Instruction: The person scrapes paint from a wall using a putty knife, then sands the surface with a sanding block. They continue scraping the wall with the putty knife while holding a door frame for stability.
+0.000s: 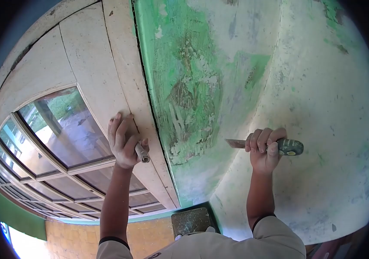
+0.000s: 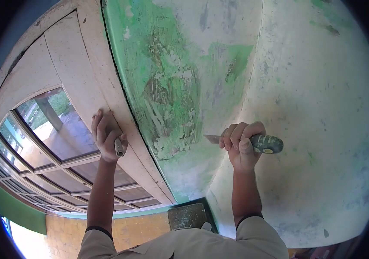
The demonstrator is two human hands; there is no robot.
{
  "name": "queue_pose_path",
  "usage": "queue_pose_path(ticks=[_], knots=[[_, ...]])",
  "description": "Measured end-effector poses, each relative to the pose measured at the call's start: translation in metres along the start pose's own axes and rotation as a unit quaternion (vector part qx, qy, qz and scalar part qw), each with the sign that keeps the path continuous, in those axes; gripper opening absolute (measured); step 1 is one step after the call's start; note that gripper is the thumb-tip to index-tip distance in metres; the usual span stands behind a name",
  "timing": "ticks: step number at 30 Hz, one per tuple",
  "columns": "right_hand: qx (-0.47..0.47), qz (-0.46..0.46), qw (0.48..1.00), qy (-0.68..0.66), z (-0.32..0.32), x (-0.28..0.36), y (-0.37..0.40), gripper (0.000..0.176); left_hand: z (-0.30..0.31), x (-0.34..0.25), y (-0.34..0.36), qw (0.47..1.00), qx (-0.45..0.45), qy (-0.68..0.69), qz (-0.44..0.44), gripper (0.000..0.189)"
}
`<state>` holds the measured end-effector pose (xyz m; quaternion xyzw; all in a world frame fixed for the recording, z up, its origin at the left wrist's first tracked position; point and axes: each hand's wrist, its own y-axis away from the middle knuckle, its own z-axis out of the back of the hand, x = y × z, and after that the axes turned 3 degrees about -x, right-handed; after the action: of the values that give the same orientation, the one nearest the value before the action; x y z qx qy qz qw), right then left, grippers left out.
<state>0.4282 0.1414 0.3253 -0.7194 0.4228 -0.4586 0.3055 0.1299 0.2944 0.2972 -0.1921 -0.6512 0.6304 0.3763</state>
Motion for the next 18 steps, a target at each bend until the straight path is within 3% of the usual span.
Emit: queue_pose_path(ticks=[8,11,15,17,18], knots=[[0.084,0.193,0.975,-0.077,0.004,-0.007,-0.044,0.023,-0.006,-0.002,0.004,0.999,0.017,-0.051,-0.001,0.046],[0.019,0.155,0.987,-0.046,0.007,-0.043,-0.042,0.019,-0.009,-0.003,0.005,0.998,0.019,-0.067,-0.002,0.047],[0.026,0.119,0.987,-0.108,0.007,-0.064,-0.041,0.018,-0.01,-0.002,0.008,0.996,0.027,-0.082,-0.003,0.048],[0.015,0.142,0.969,-0.202,0.013,-0.049,-0.041,0.018,-0.012,-0.002,0.009,0.996,0.024,-0.086,-0.007,0.049],[0.046,0.171,0.967,-0.185,0.02,-0.044,-0.042,0.016,-0.013,-0.002,0.009,0.996,0.019,-0.086,-0.008,0.05]])
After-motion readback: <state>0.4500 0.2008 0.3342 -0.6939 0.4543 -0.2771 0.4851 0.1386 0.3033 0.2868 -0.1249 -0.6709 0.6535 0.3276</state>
